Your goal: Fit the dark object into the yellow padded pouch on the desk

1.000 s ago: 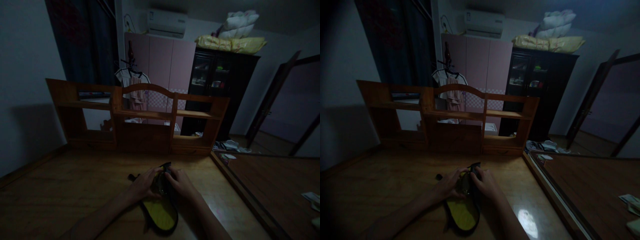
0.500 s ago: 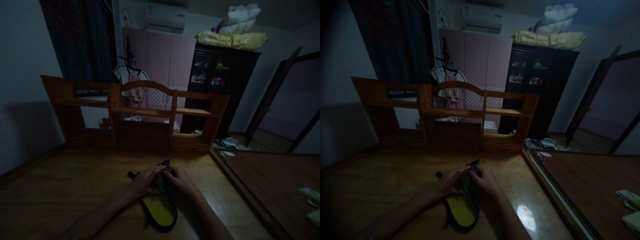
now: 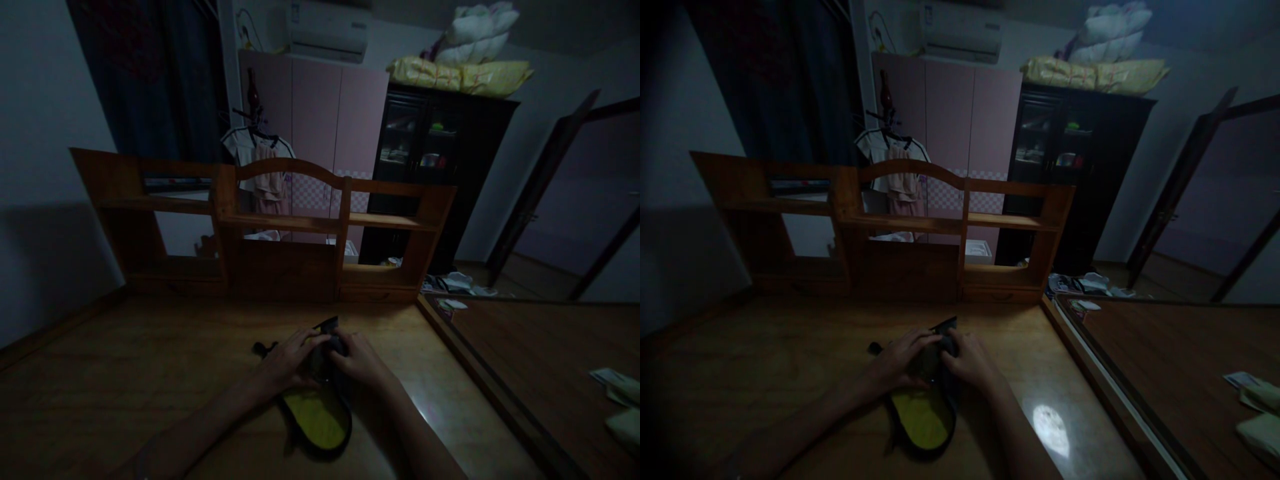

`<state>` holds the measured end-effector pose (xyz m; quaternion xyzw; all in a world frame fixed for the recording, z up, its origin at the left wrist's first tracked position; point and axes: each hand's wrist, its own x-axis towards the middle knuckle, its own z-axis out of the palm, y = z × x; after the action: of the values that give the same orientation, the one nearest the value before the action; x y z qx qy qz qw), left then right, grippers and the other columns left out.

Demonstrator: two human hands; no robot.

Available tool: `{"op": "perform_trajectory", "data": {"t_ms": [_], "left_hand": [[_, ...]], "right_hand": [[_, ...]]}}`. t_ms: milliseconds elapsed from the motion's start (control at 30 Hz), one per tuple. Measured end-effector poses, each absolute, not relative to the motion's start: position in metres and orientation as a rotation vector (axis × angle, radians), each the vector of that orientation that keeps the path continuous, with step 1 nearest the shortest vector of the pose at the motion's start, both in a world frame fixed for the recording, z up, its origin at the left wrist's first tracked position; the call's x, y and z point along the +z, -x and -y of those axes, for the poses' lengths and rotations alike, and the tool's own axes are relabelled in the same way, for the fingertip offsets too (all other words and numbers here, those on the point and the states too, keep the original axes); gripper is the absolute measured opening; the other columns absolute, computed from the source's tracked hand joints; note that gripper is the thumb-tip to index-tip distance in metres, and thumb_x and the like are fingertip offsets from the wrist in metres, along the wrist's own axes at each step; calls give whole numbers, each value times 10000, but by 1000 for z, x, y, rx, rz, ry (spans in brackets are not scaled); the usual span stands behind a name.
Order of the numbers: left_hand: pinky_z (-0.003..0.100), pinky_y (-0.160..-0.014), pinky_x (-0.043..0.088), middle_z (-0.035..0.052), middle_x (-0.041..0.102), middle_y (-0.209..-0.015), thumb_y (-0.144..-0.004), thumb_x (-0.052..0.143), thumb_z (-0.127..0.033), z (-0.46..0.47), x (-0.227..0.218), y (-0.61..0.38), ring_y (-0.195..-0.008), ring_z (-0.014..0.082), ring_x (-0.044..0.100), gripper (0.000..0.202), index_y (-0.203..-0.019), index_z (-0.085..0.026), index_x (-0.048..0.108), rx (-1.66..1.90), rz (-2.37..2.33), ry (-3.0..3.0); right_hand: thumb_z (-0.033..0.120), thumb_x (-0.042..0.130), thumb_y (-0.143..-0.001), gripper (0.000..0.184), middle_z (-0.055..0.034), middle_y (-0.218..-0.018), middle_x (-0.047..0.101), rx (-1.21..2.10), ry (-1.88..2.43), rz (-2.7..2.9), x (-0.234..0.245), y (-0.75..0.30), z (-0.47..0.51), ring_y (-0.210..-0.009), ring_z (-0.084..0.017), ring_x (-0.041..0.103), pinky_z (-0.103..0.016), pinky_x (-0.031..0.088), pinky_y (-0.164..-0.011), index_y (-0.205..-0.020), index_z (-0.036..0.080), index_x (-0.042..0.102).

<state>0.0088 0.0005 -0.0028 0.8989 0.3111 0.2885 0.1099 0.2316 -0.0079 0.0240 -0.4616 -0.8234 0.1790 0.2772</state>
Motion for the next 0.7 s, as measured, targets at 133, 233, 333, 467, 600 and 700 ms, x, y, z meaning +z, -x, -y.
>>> {"op": "perform_trajectory", "data": {"t_ms": [133, 233, 333, 467, 600, 700], "left_hand": [[438, -1007, 420, 105, 478, -1319, -646, 789, -474, 0, -3, -8, -1212, 302, 473, 938, -1398, -263, 270, 913, -995, -2625], [450, -1014, 416, 118, 486, -1295, -649, 766, -530, 3, 1, -8, -1208, 311, 472, 904, -1364, -231, 302, 916, -1041, -2660], [427, -1007, 431, 114, 468, -1305, -641, 789, -471, 6, 5, -10, -1208, 302, 477, 874, -1341, -222, 328, 906, -1057, -2678], [426, -991, 444, 107, 462, -1323, -575, 835, -364, 8, 5, -11, -1203, 303, 490, 919, -1323, -226, 319, 912, -1100, -2680], [426, -927, 478, 105, 561, -1174, -570, 803, -338, 10, 2, -13, -1079, 299, 571, 868, -1283, -205, 325, 918, -1125, -2719], [446, -900, 488, 123, 579, -1124, -562, 777, -326, 11, 0, -15, -1028, 315, 582, 826, -1256, -173, 357, 1007, -1177, -2771]], "right_hand": [[199, 520, -846, 298, -72, -949, 689, 432, 1206, 2242, 19, -230, 7, -845, -214, 631, -257, 421, -727, -1141, 190, 566], [196, 439, -909, 295, -88, -972, 692, 343, 1243, 2266, 15, -225, 7, -835, -210, 640, -256, 416, -709, -1189, 201, 530], [170, 404, -926, 305, -105, -949, 699, 193, 1317, 2343, 11, -221, 5, -771, -206, 648, -256, 398, -652, -1216, 177, 500], [143, 414, -919, 228, -119, -882, 703, -48, 1364, 2439, 7, -217, 1, -712, -206, 647, -261, 377, -607, -1112, 135, 536], [136, 430, -913, 176, -98, -816, 699, -145, 1338, 2452, 1, -215, -2, -686, -198, 643, -252, 381, -600, -1036, 143, 555], [164, 464, -905, 203, -91, -797, 701, -5, 1366, 2347, -6, -214, -5, -687, -202, 651, -249, 409, -618, -1080, 145, 564]]}}
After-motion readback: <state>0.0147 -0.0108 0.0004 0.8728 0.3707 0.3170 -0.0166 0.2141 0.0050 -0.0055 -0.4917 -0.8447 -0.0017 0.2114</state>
